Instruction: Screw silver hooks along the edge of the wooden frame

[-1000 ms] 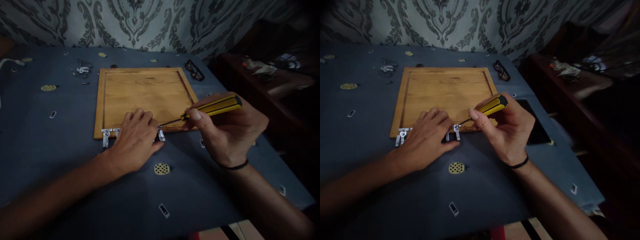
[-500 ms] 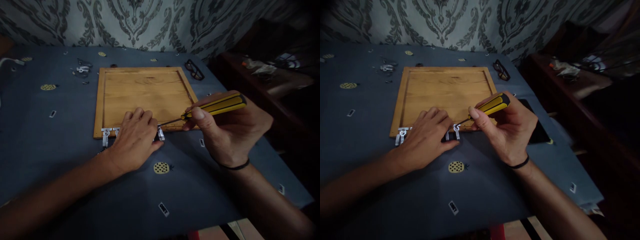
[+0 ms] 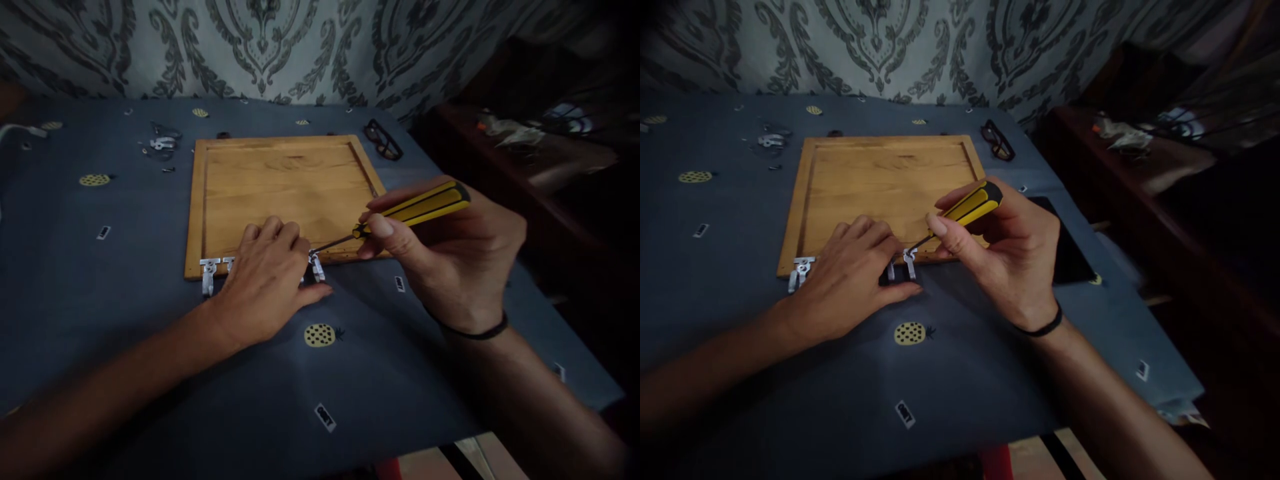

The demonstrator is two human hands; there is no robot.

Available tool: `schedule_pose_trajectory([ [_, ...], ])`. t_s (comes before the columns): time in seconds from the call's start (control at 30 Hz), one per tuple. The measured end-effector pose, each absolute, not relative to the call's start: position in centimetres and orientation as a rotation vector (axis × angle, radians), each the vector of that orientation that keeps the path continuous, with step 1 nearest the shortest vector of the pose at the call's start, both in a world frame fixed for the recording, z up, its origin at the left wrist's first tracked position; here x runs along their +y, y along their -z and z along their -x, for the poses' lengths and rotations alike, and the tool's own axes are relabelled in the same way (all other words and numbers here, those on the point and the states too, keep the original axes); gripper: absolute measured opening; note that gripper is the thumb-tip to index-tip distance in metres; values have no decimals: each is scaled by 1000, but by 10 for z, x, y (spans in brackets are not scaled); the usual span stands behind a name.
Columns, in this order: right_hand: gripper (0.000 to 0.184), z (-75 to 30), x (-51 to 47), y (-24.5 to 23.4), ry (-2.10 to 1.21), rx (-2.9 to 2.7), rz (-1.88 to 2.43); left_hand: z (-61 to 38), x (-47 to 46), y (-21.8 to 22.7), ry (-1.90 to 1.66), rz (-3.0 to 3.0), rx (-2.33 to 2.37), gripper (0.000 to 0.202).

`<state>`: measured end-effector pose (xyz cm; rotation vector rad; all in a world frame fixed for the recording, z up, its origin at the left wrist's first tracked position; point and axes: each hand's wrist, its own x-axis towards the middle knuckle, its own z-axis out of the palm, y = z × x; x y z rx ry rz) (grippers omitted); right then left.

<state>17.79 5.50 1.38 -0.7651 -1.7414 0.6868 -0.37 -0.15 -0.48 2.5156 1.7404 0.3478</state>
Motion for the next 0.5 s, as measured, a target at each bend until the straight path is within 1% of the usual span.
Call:
schedule_pose_trajectory([
  [0.1,10,-179,55,-15,-691,-1749,786,3,-1,5,-354,-2510,1753,39],
  [0.2,12,-181,55,-16,-756,-1761,749,4,-1,5,-365,-2501,1740,34],
  [0.33,4,-188,57,-16,-851,-1815,641,4,-1,4,-373,-2490,1734,33],
  [0.43,9,-189,58,-16,-847,-1823,647,3,0,4,-369,-2488,1748,32],
  [0.5,8,-187,59,-16,-776,-1829,654,2,0,4,-367,-2487,1757,33],
])
